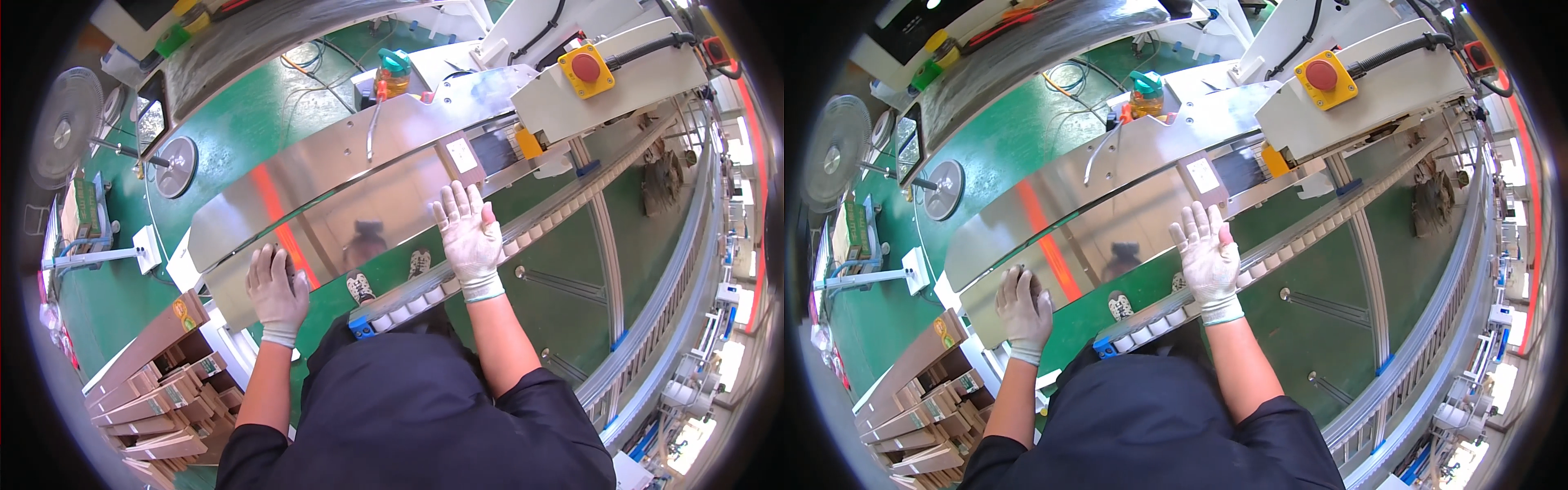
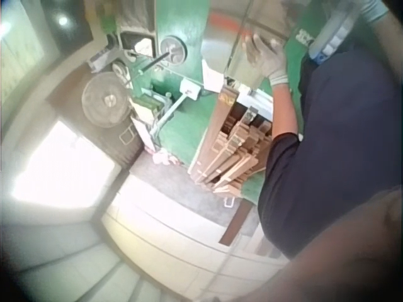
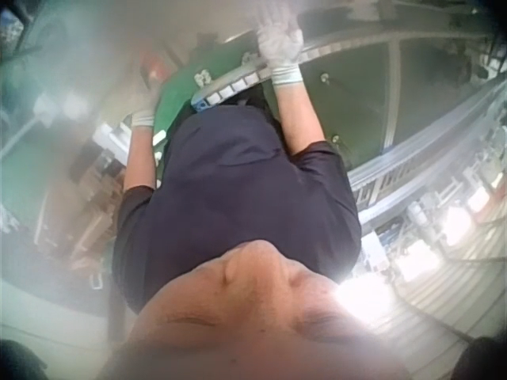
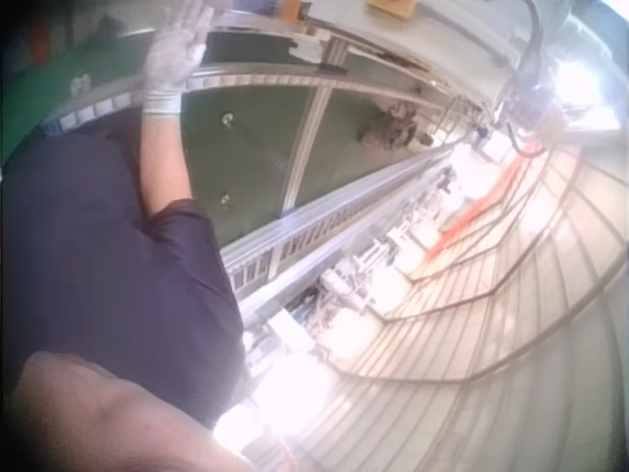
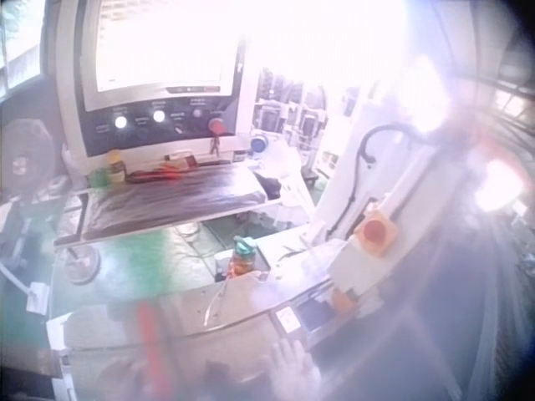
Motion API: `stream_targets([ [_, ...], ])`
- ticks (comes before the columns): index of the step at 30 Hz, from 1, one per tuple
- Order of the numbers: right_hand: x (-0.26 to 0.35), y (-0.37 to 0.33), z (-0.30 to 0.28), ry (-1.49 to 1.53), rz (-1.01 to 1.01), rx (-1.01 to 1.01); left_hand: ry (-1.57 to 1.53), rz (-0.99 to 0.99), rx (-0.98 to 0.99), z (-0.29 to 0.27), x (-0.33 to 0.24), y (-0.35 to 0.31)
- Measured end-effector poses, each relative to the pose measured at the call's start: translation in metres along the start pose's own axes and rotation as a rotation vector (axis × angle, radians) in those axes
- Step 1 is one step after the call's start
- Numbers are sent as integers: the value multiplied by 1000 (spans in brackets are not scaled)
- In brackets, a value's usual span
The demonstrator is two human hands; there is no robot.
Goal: The person takes wood panels one at a time from a stack and feeds them into a processing machine while wearing gloves.
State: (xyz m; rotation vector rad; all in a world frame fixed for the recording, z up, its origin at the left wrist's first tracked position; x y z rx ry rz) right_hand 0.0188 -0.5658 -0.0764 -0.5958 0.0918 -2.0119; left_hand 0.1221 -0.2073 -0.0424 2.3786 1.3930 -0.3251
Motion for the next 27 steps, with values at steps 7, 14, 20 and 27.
stream_targets([
  [7,56,37,-21,73,-43,32,31,7,13,2,-2,1],
  [14,97,54,-32,56,-46,1,57,-4,53,8,-3,2],
  [20,139,70,-41,-29,8,79,80,-23,77,10,3,-2],
  [27,174,79,-47,-320,40,89,108,-20,80,14,6,-3],
])
Point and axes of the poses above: each hand's wrist, its own y-axis towards the middle knuckle, its own z-axis out of the palm, x = y × z, the point moved 7 cm from there along y, towards the middle knuckle, and after that the axes turned 8 degrees about -y, right-handed, at the moved point
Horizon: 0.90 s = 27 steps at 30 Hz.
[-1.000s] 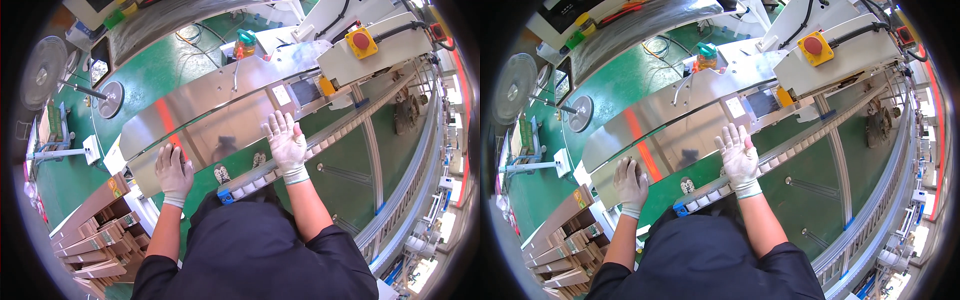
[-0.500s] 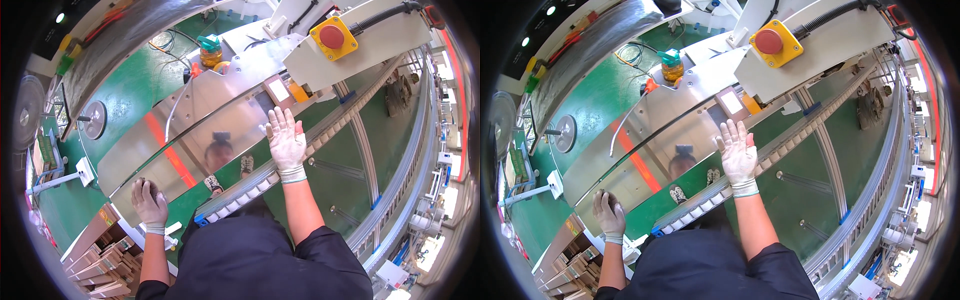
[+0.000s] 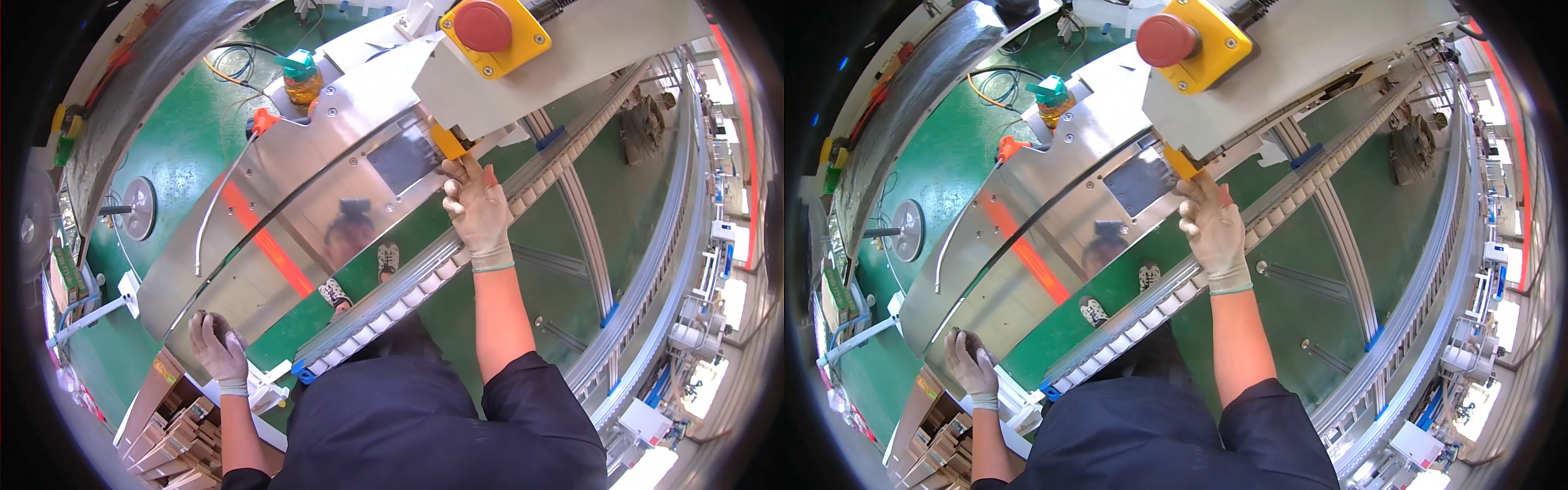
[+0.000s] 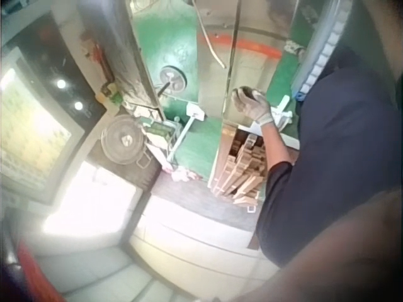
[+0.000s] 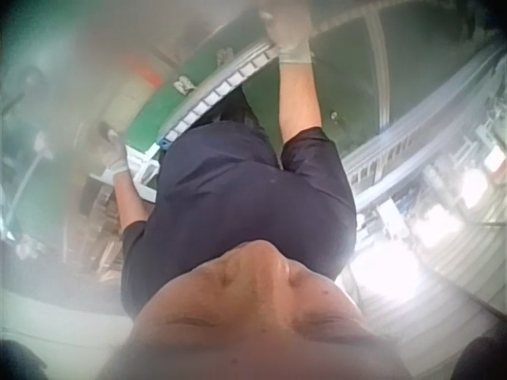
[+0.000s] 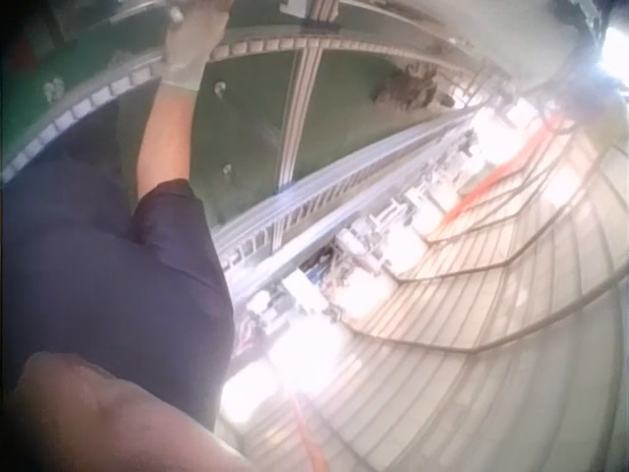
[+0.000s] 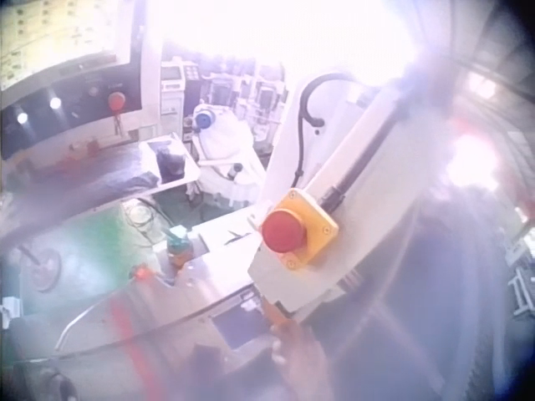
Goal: The person takes wood panels one at a time from a stack and feeds them into a processing machine while wearing gloves.
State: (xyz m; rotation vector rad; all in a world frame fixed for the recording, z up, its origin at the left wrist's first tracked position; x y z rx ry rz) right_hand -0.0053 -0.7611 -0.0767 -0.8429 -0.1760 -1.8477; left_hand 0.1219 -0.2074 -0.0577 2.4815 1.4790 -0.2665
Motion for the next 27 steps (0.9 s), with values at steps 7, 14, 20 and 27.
stream_targets([
  [7,30,14,-30,-50,80,-45,28,-7,3,4,4,-4],
  [14,85,48,-78,-49,60,-138,45,17,-1,5,5,-4],
  [20,127,58,-106,-50,-135,-408,39,34,0,4,9,-2],
  [27,67,-55,-53,-1235,-453,-525,19,38,-31,1,3,-3],
])
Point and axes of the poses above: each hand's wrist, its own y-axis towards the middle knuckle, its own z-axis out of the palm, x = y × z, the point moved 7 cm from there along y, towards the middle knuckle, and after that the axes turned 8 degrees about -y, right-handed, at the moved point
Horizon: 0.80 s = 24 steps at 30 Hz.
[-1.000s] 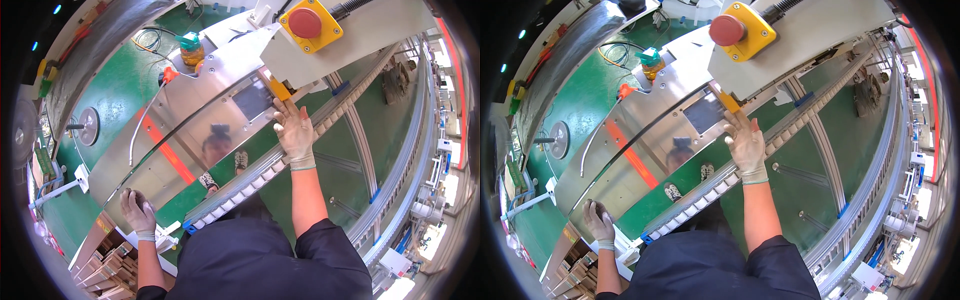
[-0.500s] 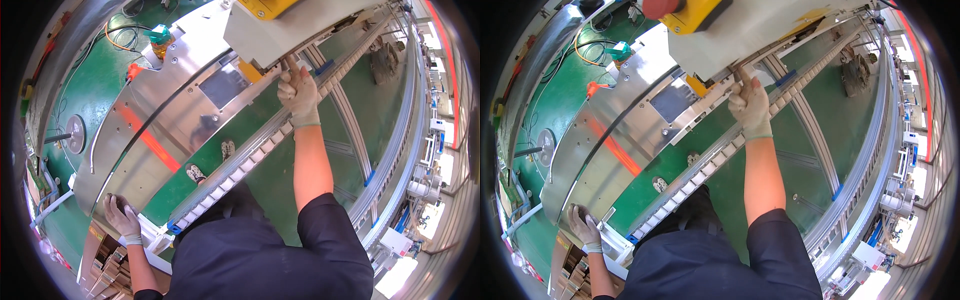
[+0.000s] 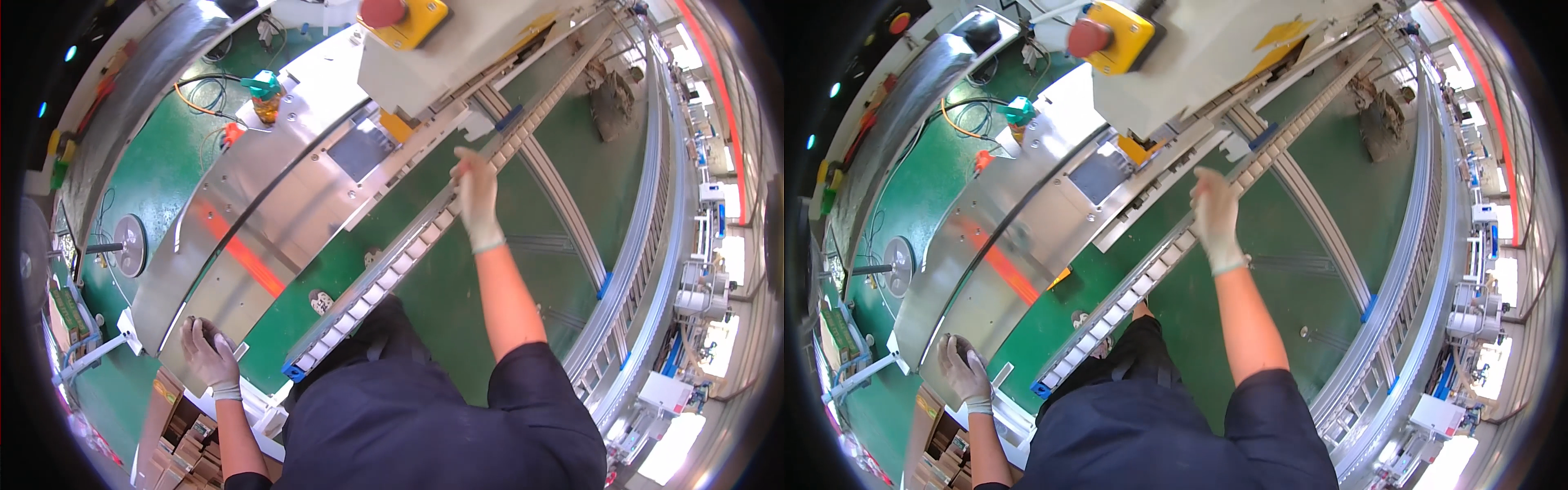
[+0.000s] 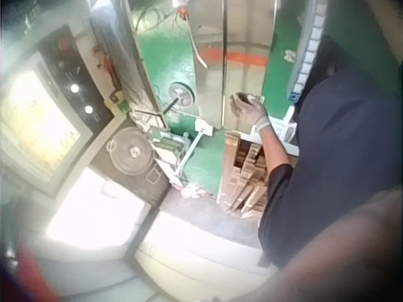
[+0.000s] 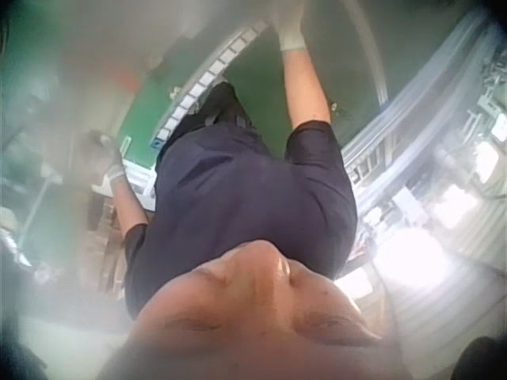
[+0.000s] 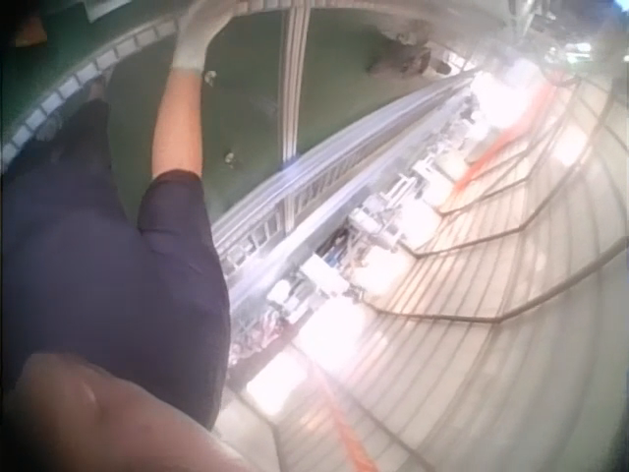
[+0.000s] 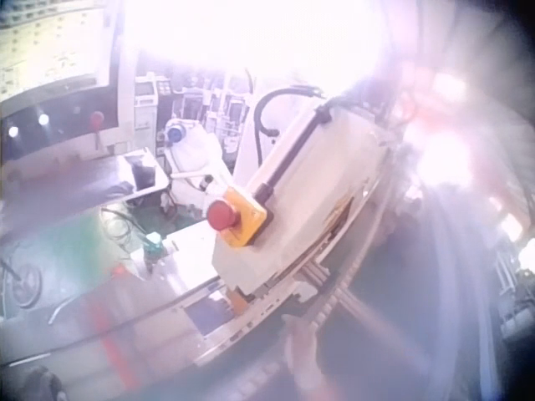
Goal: The person takes wood panels one at a time from a stack and feeds them into a processing machine while wearing gloves.
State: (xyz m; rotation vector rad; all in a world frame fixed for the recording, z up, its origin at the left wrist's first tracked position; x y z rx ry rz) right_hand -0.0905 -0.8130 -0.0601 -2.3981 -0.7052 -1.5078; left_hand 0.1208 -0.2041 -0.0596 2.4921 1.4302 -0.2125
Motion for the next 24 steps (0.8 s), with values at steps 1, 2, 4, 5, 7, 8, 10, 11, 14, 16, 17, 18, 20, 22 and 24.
stream_targets([
  [1,23,-24,14,-253,-275,33,-7,-3,-5,0,0,0],
  [2,46,-52,26,-487,-559,-1,-17,-6,-13,0,-1,0],
  [4,58,-96,57,-597,-525,81,-23,-9,-10,-3,-3,-1],
  [5,65,-109,65,-621,-554,-2,-37,-9,-6,-5,-6,1],
  [7,69,-122,76,-664,-473,16,-47,-6,-18,-6,-7,0],
  [8,67,-123,80,-680,-451,38,-64,0,-30,-7,-7,-1],
  [10,68,-123,84,-776,-432,96,-96,12,-51,-9,-7,-3],
  [11,67,-122,85,-825,-421,124,-102,5,-58,-10,-7,-2],
  [14,70,-121,88,-897,-423,142,-141,1,-65,-7,-4,-5],
  [16,72,-122,89,-904,-405,155,-183,-21,-71,-6,-2,-11],
  [17,71,-122,89,-923,-408,160,-205,-30,-74,-6,-4,-14],
  [18,69,-121,91,-940,-411,166,-233,-41,-88,-6,-5,-20],
  [20,68,-122,89,-942,-406,166,-288,-50,-110,-9,-16,-34],
  [22,69,-123,89,-937,-404,176,-340,-77,-70,-8,-29,-50],
  [24,71,-125,87,-924,-411,178,-379,-74,-31,-6,-50,-65],
])
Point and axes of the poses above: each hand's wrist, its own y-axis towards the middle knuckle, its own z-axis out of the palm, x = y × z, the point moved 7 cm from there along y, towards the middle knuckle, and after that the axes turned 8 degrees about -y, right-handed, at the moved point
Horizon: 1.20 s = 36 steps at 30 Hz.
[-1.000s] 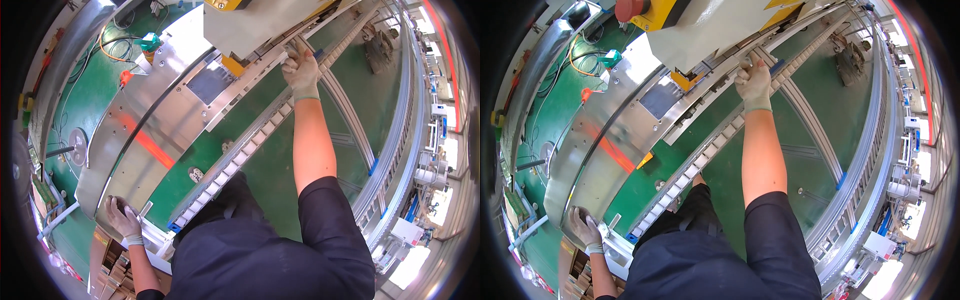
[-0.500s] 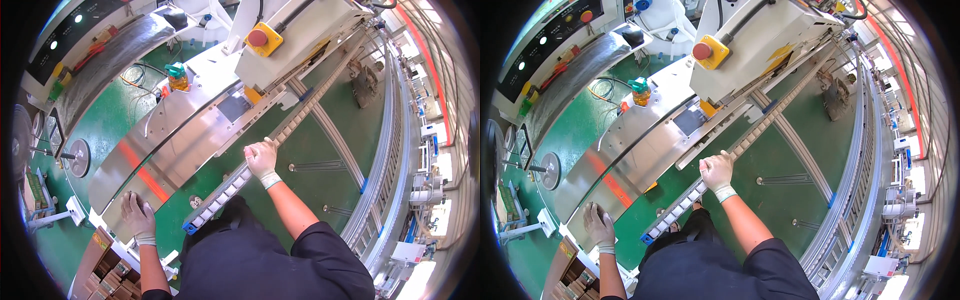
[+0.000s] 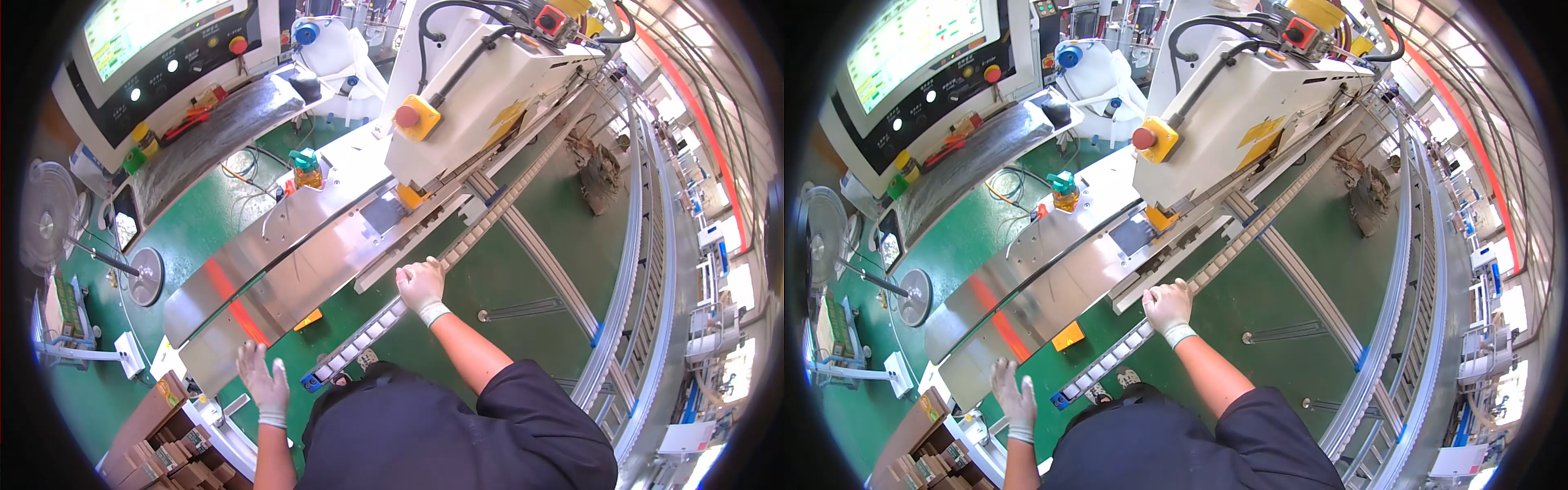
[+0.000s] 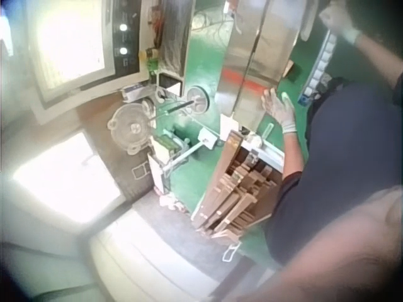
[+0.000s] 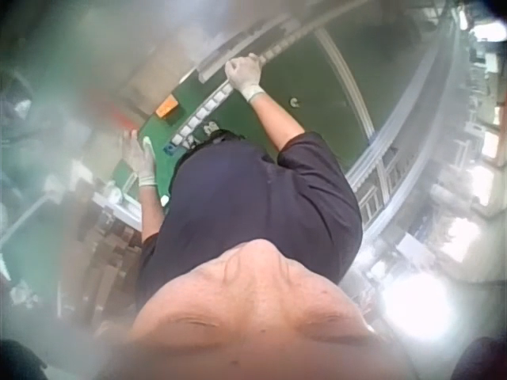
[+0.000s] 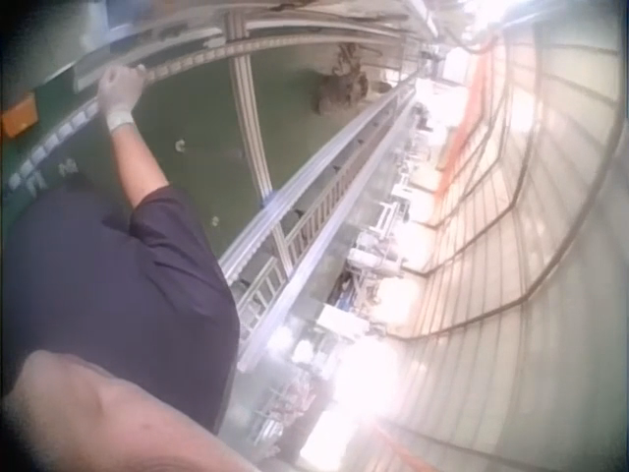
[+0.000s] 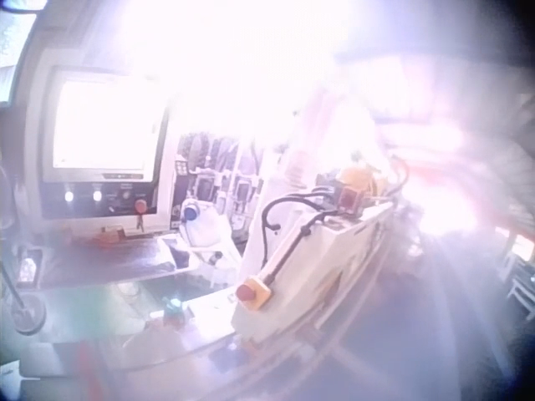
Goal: The person takes wood panels one at a time from a stack and feeds them into a processing machine while wearing gloves.
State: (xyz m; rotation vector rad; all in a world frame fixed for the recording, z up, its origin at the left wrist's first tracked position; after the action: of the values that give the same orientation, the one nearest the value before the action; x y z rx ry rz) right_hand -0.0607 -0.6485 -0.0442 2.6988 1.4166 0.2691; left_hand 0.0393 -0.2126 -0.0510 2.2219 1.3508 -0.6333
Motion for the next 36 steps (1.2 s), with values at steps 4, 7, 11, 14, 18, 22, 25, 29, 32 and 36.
stream_targets([
  [4,1,-3,-11,50,-15,9,-51,119,83,34,-45,-29],
  [7,-6,-9,-14,148,-14,-53,-137,84,244,68,-70,-30],
  [11,-35,-11,-20,225,12,-66,-203,193,87,88,-77,-26],
  [14,-21,-1,-19,276,-59,-159,-210,159,54,78,-71,-29],
  [18,4,4,-21,335,-192,-313,-98,156,24,64,-61,-34],
  [22,-3,-3,-20,322,-276,-201,40,-124,309,71,-70,-17],
  [25,-8,-17,-20,320,-320,-275,-83,-97,249,68,-74,-14],
  [29,-11,-26,18,121,-406,-150,-159,-213,83,62,-55,-60],
  [32,2,-26,6,106,-390,-31,-204,-324,8,40,-31,-108],
  [36,25,-26,20,122,-437,108,-311,-682,-89,-6,43,-209],
])
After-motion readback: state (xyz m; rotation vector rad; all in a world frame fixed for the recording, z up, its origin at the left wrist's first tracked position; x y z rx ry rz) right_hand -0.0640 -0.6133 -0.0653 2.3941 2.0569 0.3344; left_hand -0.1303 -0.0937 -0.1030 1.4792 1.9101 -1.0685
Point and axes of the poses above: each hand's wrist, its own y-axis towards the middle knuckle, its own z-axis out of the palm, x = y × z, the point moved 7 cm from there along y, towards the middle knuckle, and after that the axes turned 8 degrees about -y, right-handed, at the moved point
